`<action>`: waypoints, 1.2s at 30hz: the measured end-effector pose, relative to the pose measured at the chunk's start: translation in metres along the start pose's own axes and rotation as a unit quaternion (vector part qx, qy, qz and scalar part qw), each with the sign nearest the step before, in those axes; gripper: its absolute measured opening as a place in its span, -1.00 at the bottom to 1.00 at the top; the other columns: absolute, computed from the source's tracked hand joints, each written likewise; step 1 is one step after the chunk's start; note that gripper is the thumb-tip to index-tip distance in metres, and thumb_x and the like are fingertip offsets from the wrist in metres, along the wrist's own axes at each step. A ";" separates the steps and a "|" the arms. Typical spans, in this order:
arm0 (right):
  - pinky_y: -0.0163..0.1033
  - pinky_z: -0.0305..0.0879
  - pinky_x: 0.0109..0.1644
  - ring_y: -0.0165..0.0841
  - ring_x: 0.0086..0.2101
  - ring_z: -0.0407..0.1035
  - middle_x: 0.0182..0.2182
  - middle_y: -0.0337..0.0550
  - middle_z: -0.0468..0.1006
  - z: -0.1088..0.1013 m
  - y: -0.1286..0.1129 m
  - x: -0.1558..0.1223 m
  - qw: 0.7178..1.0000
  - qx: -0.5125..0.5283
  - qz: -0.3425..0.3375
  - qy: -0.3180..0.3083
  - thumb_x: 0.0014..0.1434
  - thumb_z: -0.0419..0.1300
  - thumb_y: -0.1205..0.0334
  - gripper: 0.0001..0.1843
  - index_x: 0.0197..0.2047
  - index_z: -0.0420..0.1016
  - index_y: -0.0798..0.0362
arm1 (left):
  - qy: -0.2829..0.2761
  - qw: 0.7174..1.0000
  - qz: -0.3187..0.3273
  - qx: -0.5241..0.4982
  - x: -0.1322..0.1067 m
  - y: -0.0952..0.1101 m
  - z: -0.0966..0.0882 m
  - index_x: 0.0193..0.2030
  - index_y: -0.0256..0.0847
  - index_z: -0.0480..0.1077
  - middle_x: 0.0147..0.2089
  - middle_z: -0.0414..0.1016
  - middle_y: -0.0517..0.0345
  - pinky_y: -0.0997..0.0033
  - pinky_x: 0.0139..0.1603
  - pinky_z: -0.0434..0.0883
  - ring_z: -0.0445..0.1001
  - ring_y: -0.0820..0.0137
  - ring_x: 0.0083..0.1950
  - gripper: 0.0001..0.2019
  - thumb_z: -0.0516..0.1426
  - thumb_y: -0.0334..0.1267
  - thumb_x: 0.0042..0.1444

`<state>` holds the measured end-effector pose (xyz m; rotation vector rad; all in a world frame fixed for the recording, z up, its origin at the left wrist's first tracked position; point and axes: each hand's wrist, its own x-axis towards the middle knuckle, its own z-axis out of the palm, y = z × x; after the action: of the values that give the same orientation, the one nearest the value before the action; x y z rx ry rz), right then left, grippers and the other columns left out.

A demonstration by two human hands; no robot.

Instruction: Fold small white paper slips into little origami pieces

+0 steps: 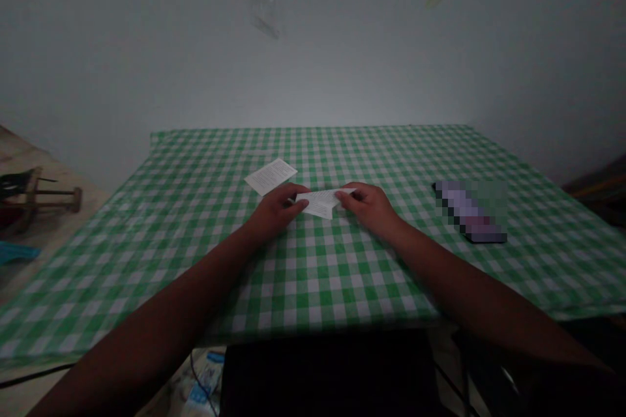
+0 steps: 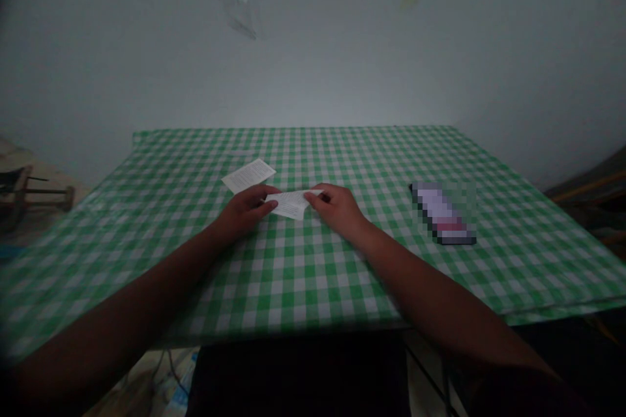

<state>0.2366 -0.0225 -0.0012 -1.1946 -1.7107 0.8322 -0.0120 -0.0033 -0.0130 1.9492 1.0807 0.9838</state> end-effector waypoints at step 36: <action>0.10 0.24 0.17 -0.09 0.08 0.36 -0.02 -0.06 0.62 0.006 -0.015 -0.018 0.878 -0.276 -0.361 -0.153 0.28 0.24 0.07 -0.75 -0.05 0.55 -0.01 | -0.064 0.949 0.055 0.304 0.001 0.008 0.005 -0.41 -0.20 0.47 -0.38 0.44 0.12 0.28 -0.18 0.36 0.42 0.33 -0.29 -0.74 0.07 -0.21 0.27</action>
<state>0.2288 -0.0448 0.0042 -0.6524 -2.5253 0.0551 -0.0045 -0.0064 -0.0086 2.5481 1.3173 0.6000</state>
